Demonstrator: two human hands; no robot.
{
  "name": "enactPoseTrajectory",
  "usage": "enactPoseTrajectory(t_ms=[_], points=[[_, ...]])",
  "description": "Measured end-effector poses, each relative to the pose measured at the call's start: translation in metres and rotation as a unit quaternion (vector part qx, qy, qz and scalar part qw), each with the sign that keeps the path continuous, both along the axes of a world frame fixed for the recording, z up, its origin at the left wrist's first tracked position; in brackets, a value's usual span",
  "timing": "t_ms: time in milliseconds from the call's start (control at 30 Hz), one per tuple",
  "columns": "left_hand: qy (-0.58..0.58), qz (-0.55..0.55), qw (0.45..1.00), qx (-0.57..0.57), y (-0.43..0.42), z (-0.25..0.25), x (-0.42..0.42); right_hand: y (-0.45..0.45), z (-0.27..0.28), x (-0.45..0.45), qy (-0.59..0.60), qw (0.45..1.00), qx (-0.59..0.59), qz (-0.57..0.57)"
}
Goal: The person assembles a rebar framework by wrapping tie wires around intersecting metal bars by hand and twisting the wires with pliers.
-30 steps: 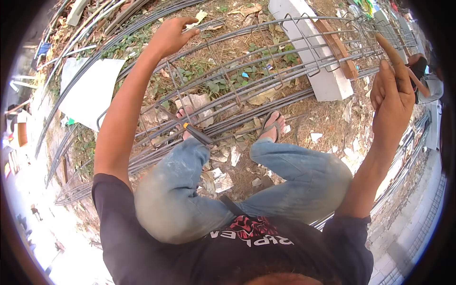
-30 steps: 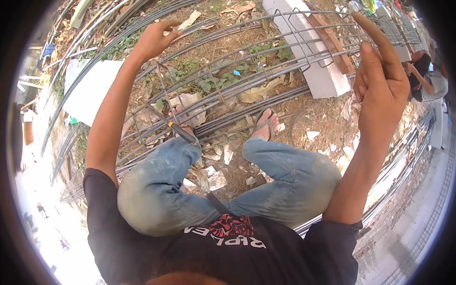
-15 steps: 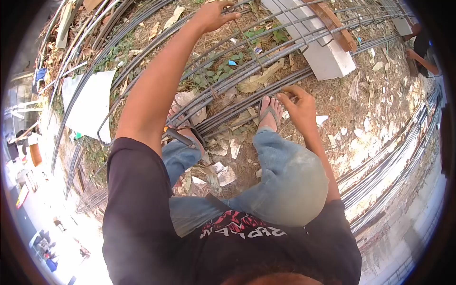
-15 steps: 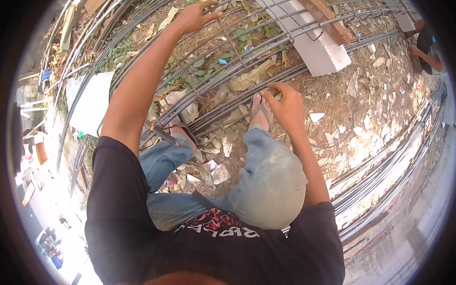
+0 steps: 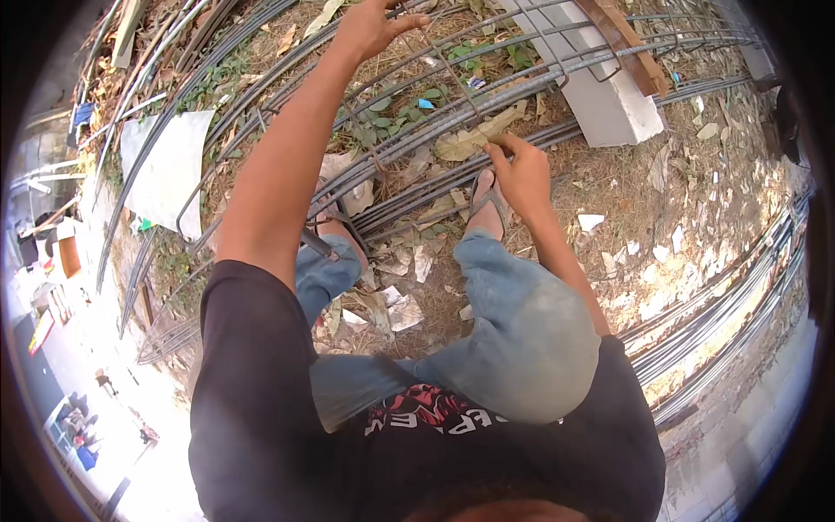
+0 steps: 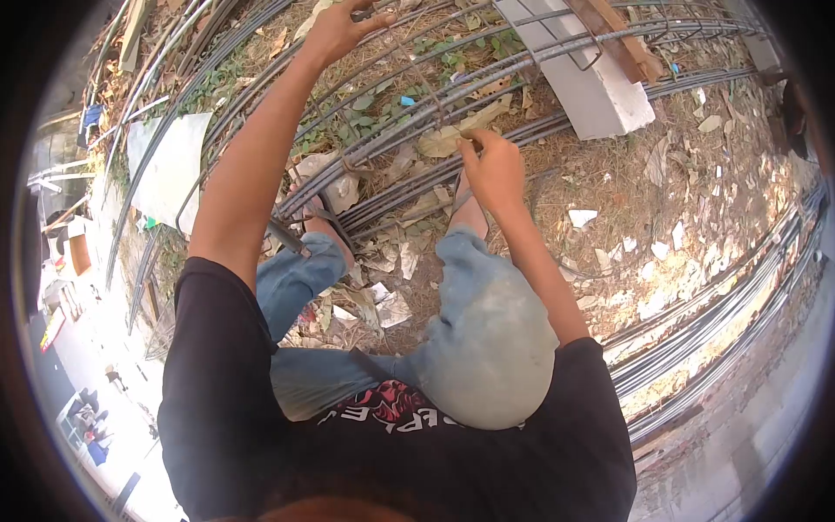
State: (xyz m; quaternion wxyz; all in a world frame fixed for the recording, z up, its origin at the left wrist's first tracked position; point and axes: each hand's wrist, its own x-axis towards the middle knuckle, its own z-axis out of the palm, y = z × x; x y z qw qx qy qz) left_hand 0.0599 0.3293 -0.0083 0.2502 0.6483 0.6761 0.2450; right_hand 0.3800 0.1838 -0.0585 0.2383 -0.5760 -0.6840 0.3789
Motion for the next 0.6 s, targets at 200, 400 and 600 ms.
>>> enactPoseTrajectory(t_ms=[200, 400, 600], points=[[-0.042, 0.006, 0.999, -0.012, -0.003, 0.002, 0.005, -0.020, 0.004, 0.002, 0.070, 0.995, 0.002, -0.069], [0.041, 0.117, 0.989, 0.083, -0.023, 0.014, 0.021, -0.021, -0.006, 0.007, 0.137, 0.987, -0.009, -0.083], [-0.075, 0.212, 0.970, 0.093, -0.109, 0.063, 0.098, -0.046, 0.011, 0.034, 0.161, 0.979, -0.007, -0.128]])
